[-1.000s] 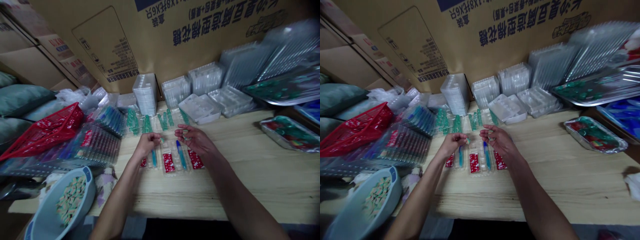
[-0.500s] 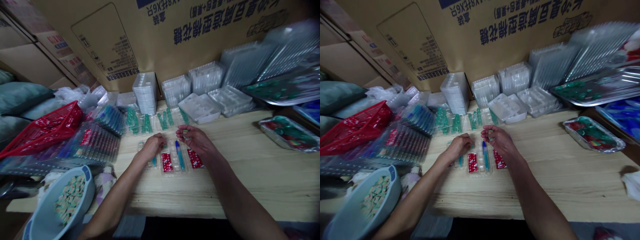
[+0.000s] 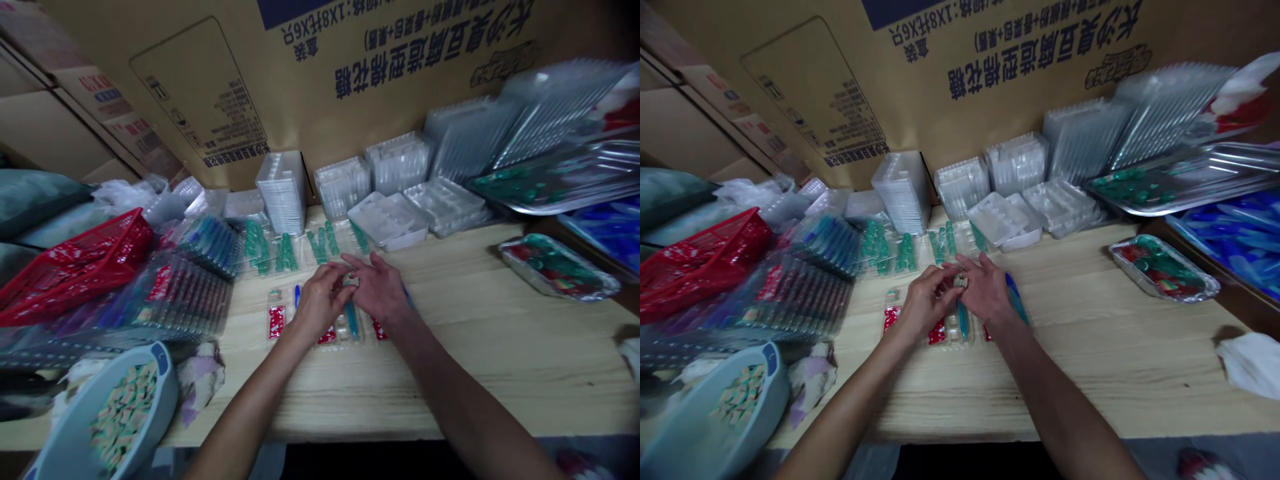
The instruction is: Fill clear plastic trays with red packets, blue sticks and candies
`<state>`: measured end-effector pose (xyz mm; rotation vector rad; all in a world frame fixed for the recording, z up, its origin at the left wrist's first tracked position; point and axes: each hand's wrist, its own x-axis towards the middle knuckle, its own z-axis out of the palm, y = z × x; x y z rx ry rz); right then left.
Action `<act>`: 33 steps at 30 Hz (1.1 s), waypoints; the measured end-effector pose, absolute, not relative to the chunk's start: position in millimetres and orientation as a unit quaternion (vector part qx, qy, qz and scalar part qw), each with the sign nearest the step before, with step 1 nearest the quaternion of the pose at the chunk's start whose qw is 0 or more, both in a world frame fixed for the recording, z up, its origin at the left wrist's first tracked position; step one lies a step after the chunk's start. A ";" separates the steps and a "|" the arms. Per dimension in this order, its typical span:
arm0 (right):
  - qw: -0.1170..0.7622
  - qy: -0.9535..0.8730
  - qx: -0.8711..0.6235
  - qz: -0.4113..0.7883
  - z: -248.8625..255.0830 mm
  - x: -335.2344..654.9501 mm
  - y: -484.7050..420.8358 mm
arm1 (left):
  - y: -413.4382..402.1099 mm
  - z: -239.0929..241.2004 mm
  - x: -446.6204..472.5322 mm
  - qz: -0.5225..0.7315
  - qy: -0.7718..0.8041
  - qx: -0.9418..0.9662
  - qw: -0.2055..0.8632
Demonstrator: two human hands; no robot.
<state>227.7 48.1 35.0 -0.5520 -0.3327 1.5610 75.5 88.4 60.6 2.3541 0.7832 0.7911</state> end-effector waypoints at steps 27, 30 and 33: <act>0.656 -0.127 -0.245 0.703 41.4 207.0 49.7 | 103.5 42.5 76.8 0.359 0.328 0.722 0.492; 0.658 -0.187 -0.278 0.674 38.4 209.3 49.6 | 99.8 45.4 77.4 0.383 0.337 0.662 0.549; 0.652 -0.303 -0.401 0.568 34.0 213.3 49.4 | 103.2 54.7 75.1 0.401 0.357 0.506 0.675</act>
